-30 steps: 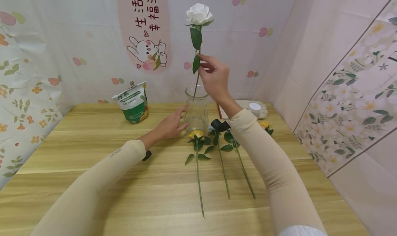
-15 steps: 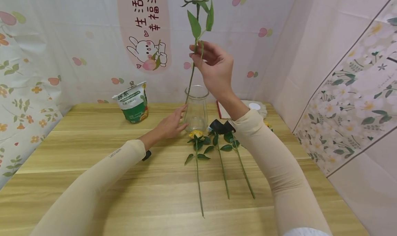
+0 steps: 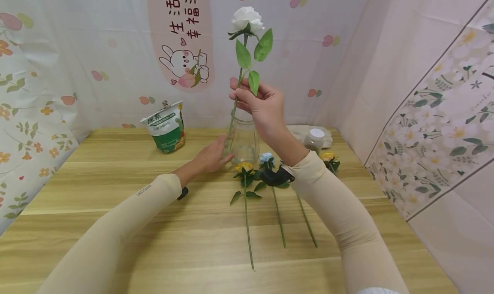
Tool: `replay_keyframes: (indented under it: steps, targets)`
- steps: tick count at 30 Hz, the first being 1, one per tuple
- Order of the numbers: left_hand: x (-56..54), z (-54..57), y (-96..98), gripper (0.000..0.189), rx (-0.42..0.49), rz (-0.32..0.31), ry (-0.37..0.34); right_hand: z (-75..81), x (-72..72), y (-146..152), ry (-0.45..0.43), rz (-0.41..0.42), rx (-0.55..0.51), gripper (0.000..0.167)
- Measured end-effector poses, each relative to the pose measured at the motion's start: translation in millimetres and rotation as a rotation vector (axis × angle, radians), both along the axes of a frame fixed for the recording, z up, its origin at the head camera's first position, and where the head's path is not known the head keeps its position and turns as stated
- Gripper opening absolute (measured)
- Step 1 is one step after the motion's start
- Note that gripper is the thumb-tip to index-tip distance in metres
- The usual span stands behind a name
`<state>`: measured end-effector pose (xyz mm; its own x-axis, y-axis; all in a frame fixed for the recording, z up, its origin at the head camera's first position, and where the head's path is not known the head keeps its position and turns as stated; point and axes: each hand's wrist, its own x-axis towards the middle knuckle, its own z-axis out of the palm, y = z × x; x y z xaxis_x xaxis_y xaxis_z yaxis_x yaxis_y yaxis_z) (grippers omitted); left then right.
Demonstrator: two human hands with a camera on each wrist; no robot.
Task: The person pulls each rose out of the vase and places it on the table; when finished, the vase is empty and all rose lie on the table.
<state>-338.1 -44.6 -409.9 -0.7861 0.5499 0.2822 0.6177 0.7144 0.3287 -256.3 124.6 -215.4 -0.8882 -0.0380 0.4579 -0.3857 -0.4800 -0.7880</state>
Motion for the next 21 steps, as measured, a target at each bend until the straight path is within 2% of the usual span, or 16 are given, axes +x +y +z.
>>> replay_keyframes:
  steps: [8,19,21]
  targets:
    - [0.1,0.9,-1.9,0.076,0.021,-0.015,-0.012,-26.2,17.3,-0.2,-0.157,0.023,0.147,0.013]
    - [0.4,2.4,-2.0,0.075,0.010,-0.004,0.001,-76.5,42.1,2.5,-0.342,0.114,0.208,0.015]
    - [0.6,1.8,-2.2,0.072,0.011,0.001,0.029,-87.5,47.8,2.5,-0.369,0.129,0.228,0.015]
